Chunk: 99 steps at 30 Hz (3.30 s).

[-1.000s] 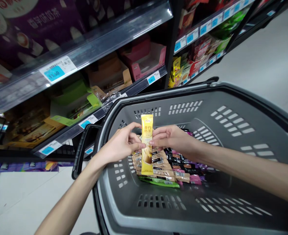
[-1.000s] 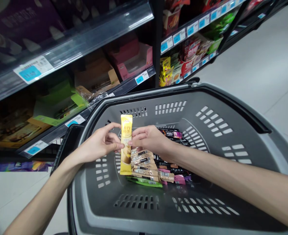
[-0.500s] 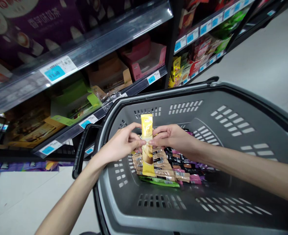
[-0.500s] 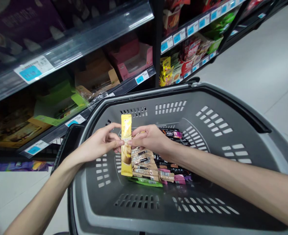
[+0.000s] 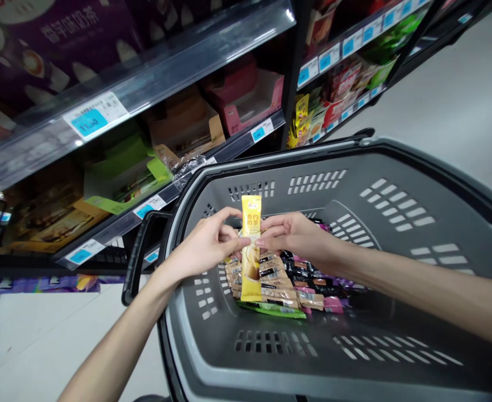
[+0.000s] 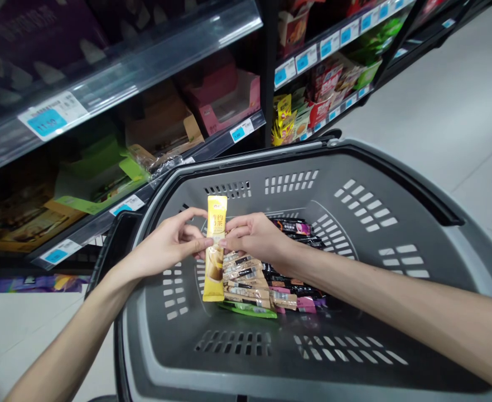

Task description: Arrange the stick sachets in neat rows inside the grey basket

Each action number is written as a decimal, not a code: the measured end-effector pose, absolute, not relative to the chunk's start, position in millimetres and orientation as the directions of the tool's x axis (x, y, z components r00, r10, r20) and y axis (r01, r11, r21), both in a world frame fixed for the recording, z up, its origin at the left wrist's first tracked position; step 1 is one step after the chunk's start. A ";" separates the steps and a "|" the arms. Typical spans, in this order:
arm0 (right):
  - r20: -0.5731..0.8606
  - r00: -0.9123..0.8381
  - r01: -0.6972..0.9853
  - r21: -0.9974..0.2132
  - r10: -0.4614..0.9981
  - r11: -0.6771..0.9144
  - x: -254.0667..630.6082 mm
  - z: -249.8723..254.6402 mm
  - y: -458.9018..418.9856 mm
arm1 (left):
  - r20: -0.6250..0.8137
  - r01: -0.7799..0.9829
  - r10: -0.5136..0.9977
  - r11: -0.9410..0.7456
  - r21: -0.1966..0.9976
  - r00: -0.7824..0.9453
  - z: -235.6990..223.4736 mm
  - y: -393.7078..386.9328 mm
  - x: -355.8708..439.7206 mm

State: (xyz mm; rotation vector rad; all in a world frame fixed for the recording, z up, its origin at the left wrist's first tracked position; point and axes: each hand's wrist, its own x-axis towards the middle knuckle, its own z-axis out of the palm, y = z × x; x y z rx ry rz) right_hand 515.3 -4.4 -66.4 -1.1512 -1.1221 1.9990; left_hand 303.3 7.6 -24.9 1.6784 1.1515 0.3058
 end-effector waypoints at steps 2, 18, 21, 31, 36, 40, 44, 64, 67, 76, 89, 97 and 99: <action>-0.403 -0.471 -0.066 -0.871 0.785 -0.487 515.2 -66.2 -4.2 | -0.322 0.550 0.802 -0.009 0.835 0.503 -24.6 7.6 303.7; -0.445 -0.427 -0.039 -0.861 0.787 -0.507 513.3 -58.2 -5.1 | -0.305 0.549 0.798 -0.038 0.835 0.520 -27.2 7.8 302.5; -0.473 -0.393 -0.036 -0.849 0.788 -0.527 512.8 -56.3 -4.8 | -0.301 0.548 0.798 -0.044 0.836 0.522 -27.6 7.9 302.1; -0.482 -0.334 -0.054 -0.848 0.810 -0.527 514.2 -63.1 -3.6 | -0.298 0.553 0.806 -0.043 0.832 0.512 -25.4 7.4 302.3; -0.453 -0.303 -0.087 -0.863 0.839 -0.498 514.7 -65.0 -2.8 | -0.251 0.522 0.838 -0.046 0.851 0.484 -25.3 7.1 303.9; -0.444 -0.297 -0.109 -0.864 0.845 -0.492 513.5 -61.2 -2.2 | -0.209 0.482 0.856 -0.052 0.875 0.472 -25.6 6.7 305.0; -0.420 -0.385 -0.141 -0.854 0.822 -0.502 513.5 -55.3 -2.7 | -0.179 0.435 0.864 -0.051 0.899 0.471 -25.7 6.9 305.0; -0.254 -0.575 -0.200 -0.878 0.778 -0.435 517.8 -55.6 -3.6 | -0.156 0.522 0.892 -0.101 0.847 0.425 -24.9 6.0 307.1; -0.234 -0.583 -0.241 -0.865 0.778 -0.440 516.7 -57.1 -3.4 | -0.136 0.621 0.902 -0.166 0.766 0.409 -23.4 5.7 308.0; -0.269 -0.511 -0.276 -0.848 0.816 -0.452 513.2 -65.7 -5.1 | -0.220 0.479 0.832 -0.062 0.876 0.510 -19.3 4.0 309.2; -0.375 -0.493 -0.093 -0.874 0.785 -0.476 511.0 -67.4 -8.9 | -0.391 0.361 0.726 0.208 0.909 0.566 -28.4 6.0 301.3; -0.436 -0.479 -0.095 -0.837 0.762 -0.539 510.4 -62.8 -9.8 | -0.385 0.380 0.718 0.179 0.907 0.580 -28.4 5.0 300.4; -0.439 -0.482 -0.093 -0.835 0.758 -0.543 509.8 -61.4 -10.0 | -0.371 0.371 0.725 0.170 0.913 0.581 -28.1 5.2 301.1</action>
